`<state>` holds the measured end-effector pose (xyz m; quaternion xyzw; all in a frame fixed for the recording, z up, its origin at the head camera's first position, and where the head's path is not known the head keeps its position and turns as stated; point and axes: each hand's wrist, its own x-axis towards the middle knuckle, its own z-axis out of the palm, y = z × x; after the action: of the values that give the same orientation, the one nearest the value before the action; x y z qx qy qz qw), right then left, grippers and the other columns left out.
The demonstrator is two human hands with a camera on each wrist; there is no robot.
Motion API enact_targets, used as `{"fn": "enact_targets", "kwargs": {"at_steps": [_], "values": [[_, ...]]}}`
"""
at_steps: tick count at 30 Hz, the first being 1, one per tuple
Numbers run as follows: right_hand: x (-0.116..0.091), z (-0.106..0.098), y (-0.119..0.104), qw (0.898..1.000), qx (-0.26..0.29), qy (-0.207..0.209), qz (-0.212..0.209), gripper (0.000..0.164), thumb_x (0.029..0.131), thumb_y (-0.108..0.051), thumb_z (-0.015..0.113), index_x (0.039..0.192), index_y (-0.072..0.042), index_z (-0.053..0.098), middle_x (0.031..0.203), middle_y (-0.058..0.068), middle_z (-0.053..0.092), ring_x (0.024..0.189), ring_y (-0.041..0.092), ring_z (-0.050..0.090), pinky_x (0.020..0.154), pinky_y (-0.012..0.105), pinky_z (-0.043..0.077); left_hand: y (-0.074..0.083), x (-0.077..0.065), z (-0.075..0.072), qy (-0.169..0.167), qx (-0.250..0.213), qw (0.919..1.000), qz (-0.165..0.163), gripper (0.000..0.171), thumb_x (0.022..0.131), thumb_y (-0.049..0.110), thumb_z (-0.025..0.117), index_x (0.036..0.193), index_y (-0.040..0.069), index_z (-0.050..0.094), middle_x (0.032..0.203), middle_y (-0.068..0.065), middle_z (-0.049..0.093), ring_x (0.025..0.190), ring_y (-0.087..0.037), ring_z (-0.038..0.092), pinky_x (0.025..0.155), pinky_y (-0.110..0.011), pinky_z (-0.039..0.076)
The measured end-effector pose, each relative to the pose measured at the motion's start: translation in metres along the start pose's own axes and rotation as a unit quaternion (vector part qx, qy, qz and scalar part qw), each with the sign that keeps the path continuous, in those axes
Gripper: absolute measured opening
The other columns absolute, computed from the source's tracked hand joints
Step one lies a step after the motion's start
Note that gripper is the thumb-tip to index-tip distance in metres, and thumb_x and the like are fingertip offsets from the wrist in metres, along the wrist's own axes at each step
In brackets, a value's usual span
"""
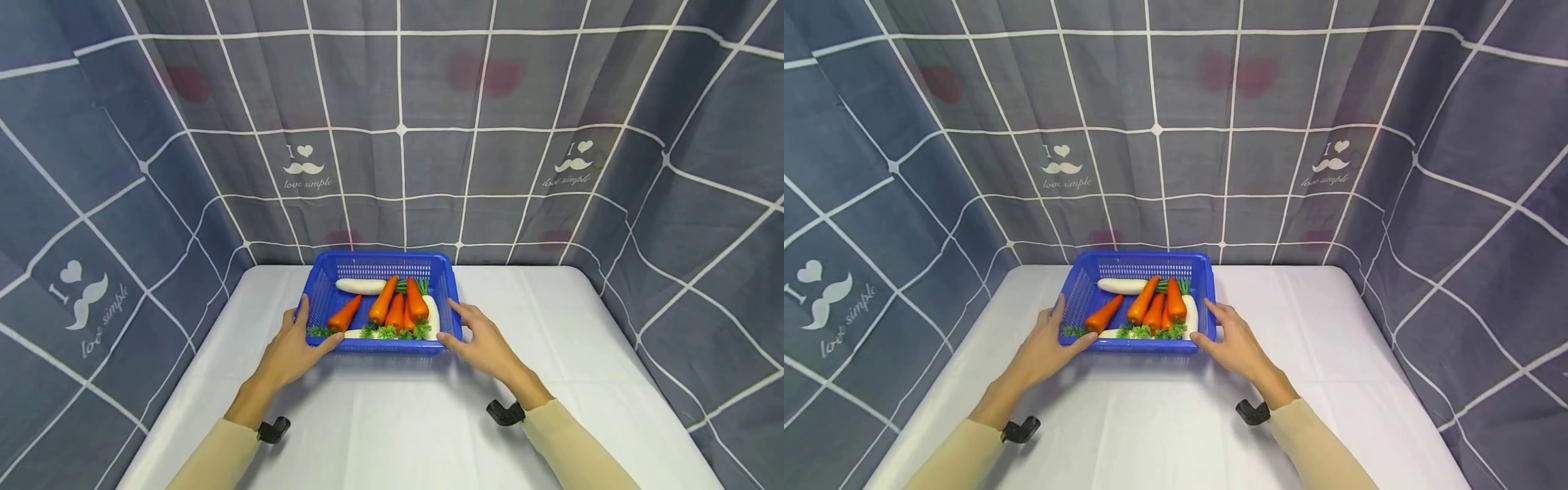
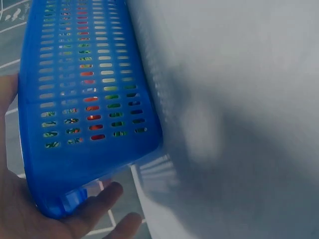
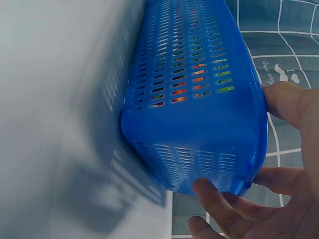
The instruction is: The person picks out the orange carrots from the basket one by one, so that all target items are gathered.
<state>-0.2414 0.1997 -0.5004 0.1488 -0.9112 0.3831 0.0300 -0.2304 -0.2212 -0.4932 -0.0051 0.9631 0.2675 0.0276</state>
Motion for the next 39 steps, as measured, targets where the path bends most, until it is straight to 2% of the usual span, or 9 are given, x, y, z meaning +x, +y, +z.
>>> {"fn": "enact_targets", "kwargs": {"at_steps": [4,10,19,29,37,39], "values": [[-0.01,-0.004,-0.001,1.0,0.002,0.0,0.002,0.09,0.108,-0.05,0.084,0.178,-0.008,0.048,0.177,0.023,0.055,0.142,0.048,0.074,0.124,0.071,0.056,0.004,-0.01,0.002,0.001,-0.005,1.0,0.005,0.139,0.097,0.095,0.064,0.189,0.016,-0.005,0.186,-0.034,0.026,0.14,-0.063,0.068,0.112,-0.076,0.062],[-0.023,-0.008,-0.003,1.0,-0.003,-0.006,0.012,0.092,0.106,-0.051,0.086,0.179,-0.011,0.048,0.175,0.022,0.057,0.14,0.044,0.076,0.123,0.068,0.058,0.01,-0.023,0.003,0.004,-0.022,0.9996,0.014,0.138,0.099,0.087,0.071,0.189,0.013,-0.003,0.186,-0.034,0.027,0.147,-0.062,0.064,0.116,-0.076,0.059],[-0.043,-0.015,-0.004,0.999,-0.022,-0.01,0.024,0.093,0.105,-0.056,0.087,0.178,-0.013,0.05,0.173,0.021,0.059,0.139,0.04,0.076,0.119,0.068,0.061,0.015,-0.04,0.011,0.016,-0.029,0.9992,0.022,0.138,0.098,0.086,0.074,0.189,0.01,0.001,0.183,-0.034,0.03,0.144,-0.061,0.066,0.116,-0.073,0.061],[-0.062,-0.02,-0.011,0.999,-0.03,-0.013,0.021,0.092,0.103,-0.052,0.09,0.176,-0.01,0.053,0.166,0.021,0.064,0.134,0.037,0.077,0.117,0.067,0.062,0.02,-0.063,0.014,0.017,-0.02,0.9996,0.014,0.14,0.097,0.087,0.075,0.188,0.009,0.004,0.18,-0.037,0.032,0.138,-0.06,0.071,0.107,-0.069,0.065],[-0.069,-0.024,-0.014,0.999,-0.029,-0.019,0.024,0.093,0.102,-0.054,0.09,0.175,-0.01,0.054,0.166,0.021,0.064,0.135,0.038,0.078,0.116,0.068,0.062,0.021,-0.067,0.017,0.019,-0.018,0.9997,-0.002,0.139,0.095,0.089,0.075,0.189,0.015,0.004,0.183,-0.033,0.031,0.131,-0.059,0.074,0.1,-0.066,0.068],[-0.069,-0.025,-0.015,0.999,-0.029,-0.024,0.026,0.093,0.102,-0.055,0.089,0.176,-0.011,0.053,0.166,0.022,0.063,0.136,0.038,0.077,0.116,0.068,0.063,0.021,-0.067,0.017,0.018,-0.011,0.9998,-0.004,0.14,0.095,0.09,0.075,0.189,0.015,0.004,0.183,-0.033,0.031,0.126,-0.057,0.076,0.094,-0.064,0.069]]}}
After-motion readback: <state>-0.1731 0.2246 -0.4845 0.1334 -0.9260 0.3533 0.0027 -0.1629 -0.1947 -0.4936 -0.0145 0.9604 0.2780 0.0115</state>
